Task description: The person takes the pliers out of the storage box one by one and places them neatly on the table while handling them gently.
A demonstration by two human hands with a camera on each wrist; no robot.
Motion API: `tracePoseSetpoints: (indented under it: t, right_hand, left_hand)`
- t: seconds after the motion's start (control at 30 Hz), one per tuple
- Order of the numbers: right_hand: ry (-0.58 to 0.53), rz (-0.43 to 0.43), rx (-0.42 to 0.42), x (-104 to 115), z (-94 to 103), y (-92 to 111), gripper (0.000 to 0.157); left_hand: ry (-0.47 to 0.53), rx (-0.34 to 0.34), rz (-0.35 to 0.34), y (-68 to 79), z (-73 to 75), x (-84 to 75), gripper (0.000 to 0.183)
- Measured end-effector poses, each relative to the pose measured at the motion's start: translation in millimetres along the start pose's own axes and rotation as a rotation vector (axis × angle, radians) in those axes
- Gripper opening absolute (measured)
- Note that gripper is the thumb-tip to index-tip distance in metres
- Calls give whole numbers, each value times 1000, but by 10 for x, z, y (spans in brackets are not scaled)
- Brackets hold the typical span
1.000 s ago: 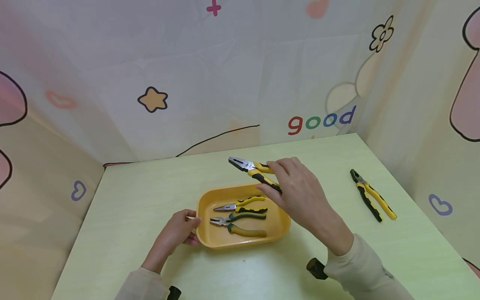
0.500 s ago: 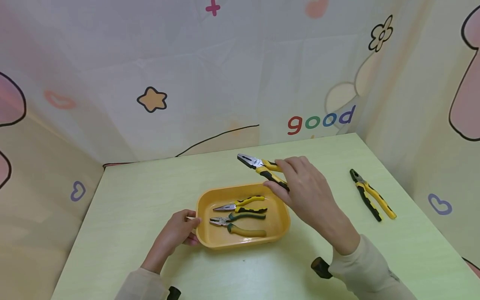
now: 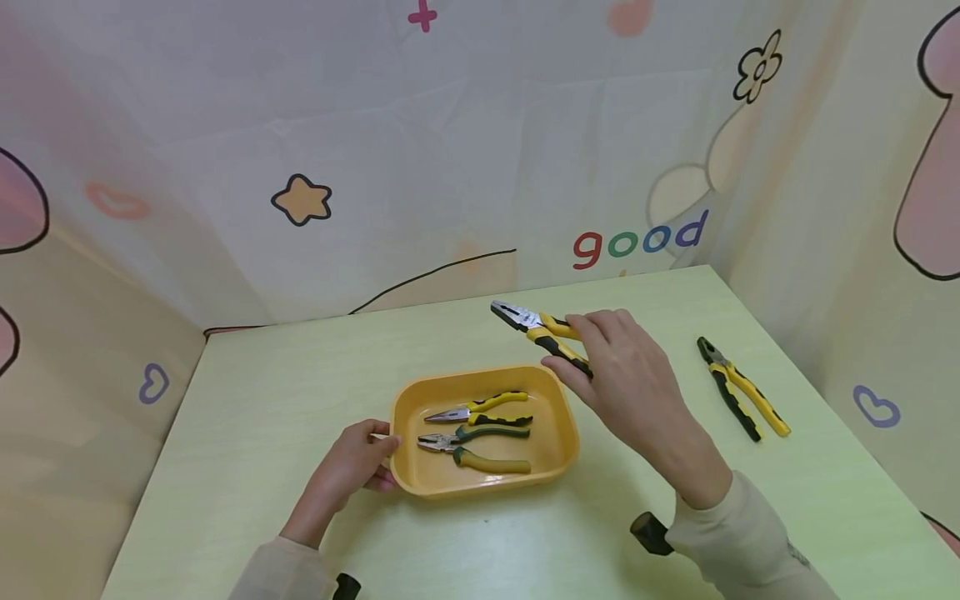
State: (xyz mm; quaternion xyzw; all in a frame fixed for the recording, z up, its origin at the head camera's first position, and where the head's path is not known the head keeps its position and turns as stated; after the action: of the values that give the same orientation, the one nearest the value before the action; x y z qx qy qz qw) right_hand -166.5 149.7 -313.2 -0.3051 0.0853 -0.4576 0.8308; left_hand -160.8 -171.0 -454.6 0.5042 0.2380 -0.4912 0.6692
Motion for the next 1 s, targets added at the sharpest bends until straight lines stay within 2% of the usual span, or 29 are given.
tracePoseSetpoints:
  t: [0.63, 1.0]
  right_hand:
    - [26, -45, -18, -120, 74, 60, 51]
    - [25, -36, -65, -176, 126, 89, 51]
  left_hand:
    - [-5, 3, 11, 2, 1, 7, 38]
    - [-1, 4, 8, 2, -7, 13, 37]
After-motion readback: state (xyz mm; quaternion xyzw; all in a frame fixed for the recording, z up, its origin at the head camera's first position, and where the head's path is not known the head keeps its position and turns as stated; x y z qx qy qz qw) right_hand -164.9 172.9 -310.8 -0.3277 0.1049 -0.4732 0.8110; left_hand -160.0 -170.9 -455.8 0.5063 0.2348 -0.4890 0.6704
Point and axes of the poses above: each hand's wrist, its own y-axis away from the middle knuckle, its own z-axis out of the back of the hand, x = y × z, the point moved 4 cm from there along -y, towards the middle knuckle, and after that the axes turned 1 degree about z, right-handed, at the moved point
